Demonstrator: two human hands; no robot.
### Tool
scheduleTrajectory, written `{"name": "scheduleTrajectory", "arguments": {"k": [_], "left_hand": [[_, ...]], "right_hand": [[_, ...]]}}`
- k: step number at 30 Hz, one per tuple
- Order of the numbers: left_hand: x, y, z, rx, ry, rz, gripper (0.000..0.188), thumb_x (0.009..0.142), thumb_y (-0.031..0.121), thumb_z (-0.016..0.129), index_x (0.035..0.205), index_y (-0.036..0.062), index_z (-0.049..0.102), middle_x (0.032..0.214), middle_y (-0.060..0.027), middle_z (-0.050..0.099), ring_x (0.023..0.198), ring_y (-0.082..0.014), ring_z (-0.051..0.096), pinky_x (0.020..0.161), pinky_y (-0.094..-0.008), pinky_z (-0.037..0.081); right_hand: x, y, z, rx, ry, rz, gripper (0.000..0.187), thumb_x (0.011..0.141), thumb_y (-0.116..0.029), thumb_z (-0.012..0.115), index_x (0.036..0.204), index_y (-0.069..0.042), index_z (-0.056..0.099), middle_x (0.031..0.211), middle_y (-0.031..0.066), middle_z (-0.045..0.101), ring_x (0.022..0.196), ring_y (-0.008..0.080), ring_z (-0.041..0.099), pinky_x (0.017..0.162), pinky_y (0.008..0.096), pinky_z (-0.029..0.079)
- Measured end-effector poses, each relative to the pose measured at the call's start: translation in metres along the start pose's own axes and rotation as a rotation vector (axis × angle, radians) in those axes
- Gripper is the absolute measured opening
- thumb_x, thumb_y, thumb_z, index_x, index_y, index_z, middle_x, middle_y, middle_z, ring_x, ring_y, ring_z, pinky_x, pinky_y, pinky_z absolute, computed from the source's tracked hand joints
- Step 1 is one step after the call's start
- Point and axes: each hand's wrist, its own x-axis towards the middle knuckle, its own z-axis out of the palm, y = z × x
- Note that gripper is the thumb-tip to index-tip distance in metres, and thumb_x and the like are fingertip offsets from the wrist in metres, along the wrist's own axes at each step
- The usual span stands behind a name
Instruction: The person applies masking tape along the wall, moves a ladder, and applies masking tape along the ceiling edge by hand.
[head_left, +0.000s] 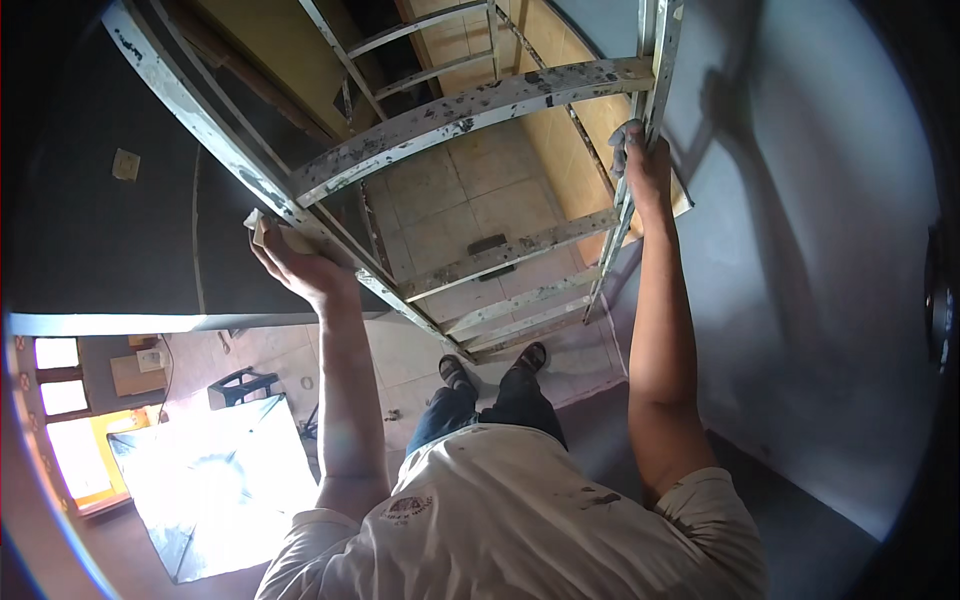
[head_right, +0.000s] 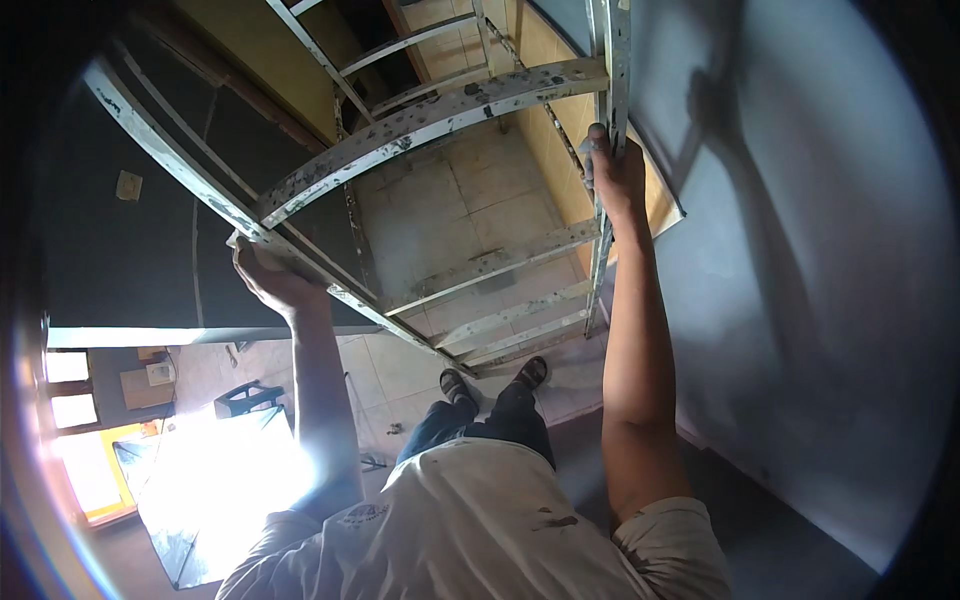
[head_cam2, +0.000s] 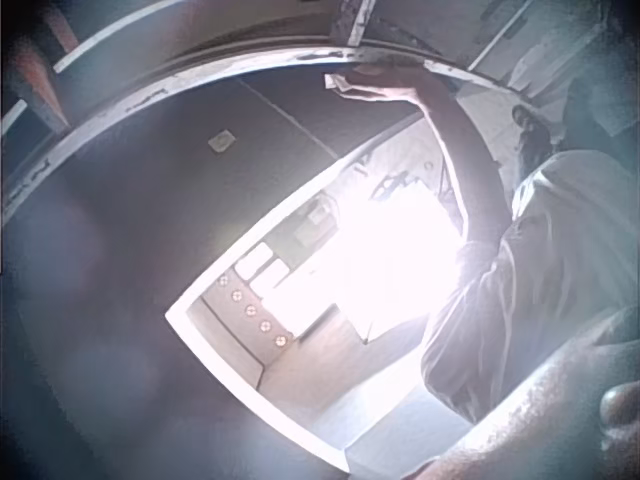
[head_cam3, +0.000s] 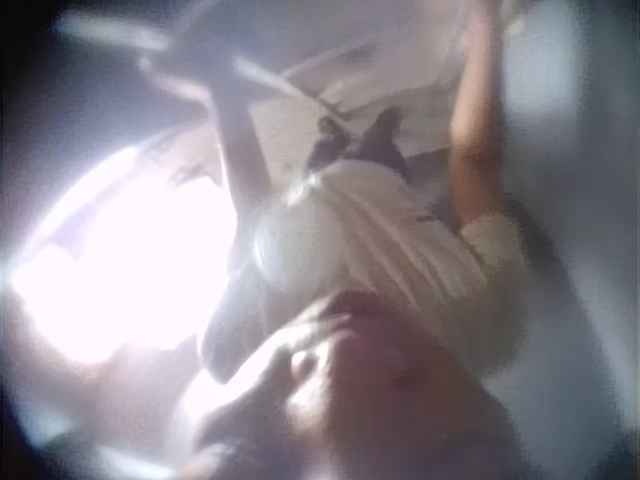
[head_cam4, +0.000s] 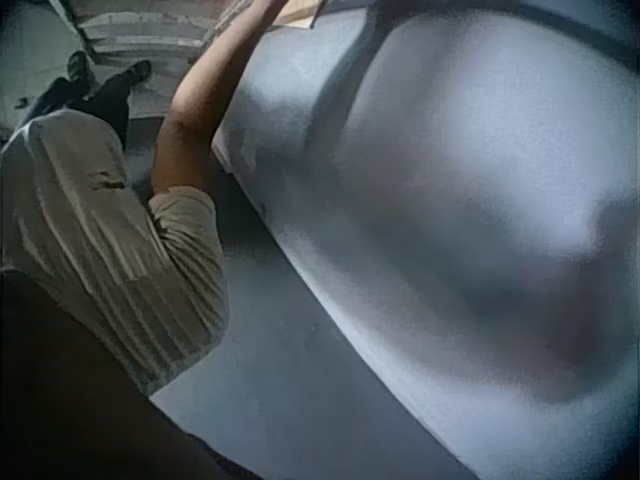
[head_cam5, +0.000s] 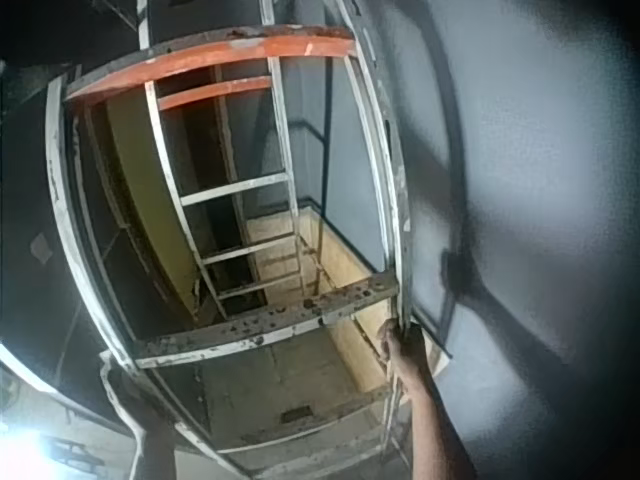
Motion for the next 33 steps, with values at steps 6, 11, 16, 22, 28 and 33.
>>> {"name": "scheduleTrajectory", "arguments": {"k": [6, 11, 16, 22, 28, 33], "left_hand": [[-0.003, 0.016, 0.023, -0.039, 0.035, 0.007, 0.038, 0.102, 0.034, 0.060, 0.130, 0.0088, 0.062, 0.116, -0.0049, 0.057, 0.109, -0.0187, 0.059, 0.094, -0.0364, 0.052], [0.003, 0.006, 0.018, -0.060, 0.100, 0.083, 0.032, 0.100, 0.032, 0.064, 0.123, 0.0094, 0.066, 0.106, -0.0027, 0.058, 0.097, -0.0168, 0.060, 0.086, -0.0345, 0.054], [0.001, 0.023, 0.022, 0.011, 0.121, 0.164, 0.031, 0.100, 0.033, 0.063, 0.119, 0.0077, 0.065, 0.104, -0.0043, 0.059, 0.096, -0.0175, 0.062, 0.080, -0.0326, 0.057], [-0.004, 0.033, 0.030, -0.021, 0.111, 0.316, 0.022, 0.099, 0.023, 0.058, 0.111, 0.0058, 0.063, 0.097, -0.0062, 0.062, 0.086, -0.0176, 0.062, 0.075, -0.0342, 0.056], [-0.024, 0.032, 0.040, -0.084, 0.136, 0.381, 0.023, 0.098, 0.023, 0.061, 0.114, 0.0064, 0.062, 0.101, -0.0050, 0.061, 0.095, -0.0183, 0.060, 0.083, -0.0361, 0.052], [-0.020, 0.030, 0.027, -0.069, 0.066, 0.400, 0.024, 0.102, 0.024, 0.062, 0.117, 0.0050, 0.062, 0.100, -0.0054, 0.061, 0.095, -0.0182, 0.064, 0.084, -0.0350, 0.055]], "right_hand": [[0.004, 0.005, 0.000, 0.097, 0.012, 0.025, 0.049, 0.104, -0.053, 0.070, 0.087, -0.009, 0.058, 0.069, -0.0033, 0.052, 0.057, 0.0074, 0.049, 0.052, 0.0283, 0.042], [-0.006, 0.002, -0.002, 0.028, 0.068, 0.014, 0.048, 0.105, -0.046, 0.068, 0.078, -0.008, 0.058, 0.062, -0.0026, 0.053, 0.053, 0.0086, 0.051, 0.049, 0.0310, 0.041], [-0.013, -0.004, -0.008, 0.043, 0.016, -0.104, 0.052, 0.106, -0.047, 0.070, 0.078, -0.006, 0.055, 0.062, -0.0032, 0.049, 0.055, 0.0087, 0.048, 0.051, 0.0318, 0.039], [-0.017, -0.003, -0.013, 0.010, 0.001, -0.183, 0.054, 0.107, -0.044, 0.070, 0.075, -0.005, 0.051, 0.063, -0.0037, 0.041, 0.062, 0.0094, 0.035, 0.053, 0.0347, 0.032], [-0.017, -0.005, -0.028, -0.016, -0.021, -0.178, 0.055, 0.106, -0.043, 0.072, 0.075, -0.002, 0.052, 0.063, -0.0006, 0.041, 0.062, 0.0114, 0.037, 0.054, 0.0369, 0.034], [-0.014, 0.004, -0.032, -0.050, -0.026, -0.251, 0.050, 0.106, -0.042, 0.070, 0.080, 0.000, 0.059, 0.062, 0.0091, 0.048, 0.059, 0.0192, 0.045, 0.055, 0.0423, 0.040]]}}
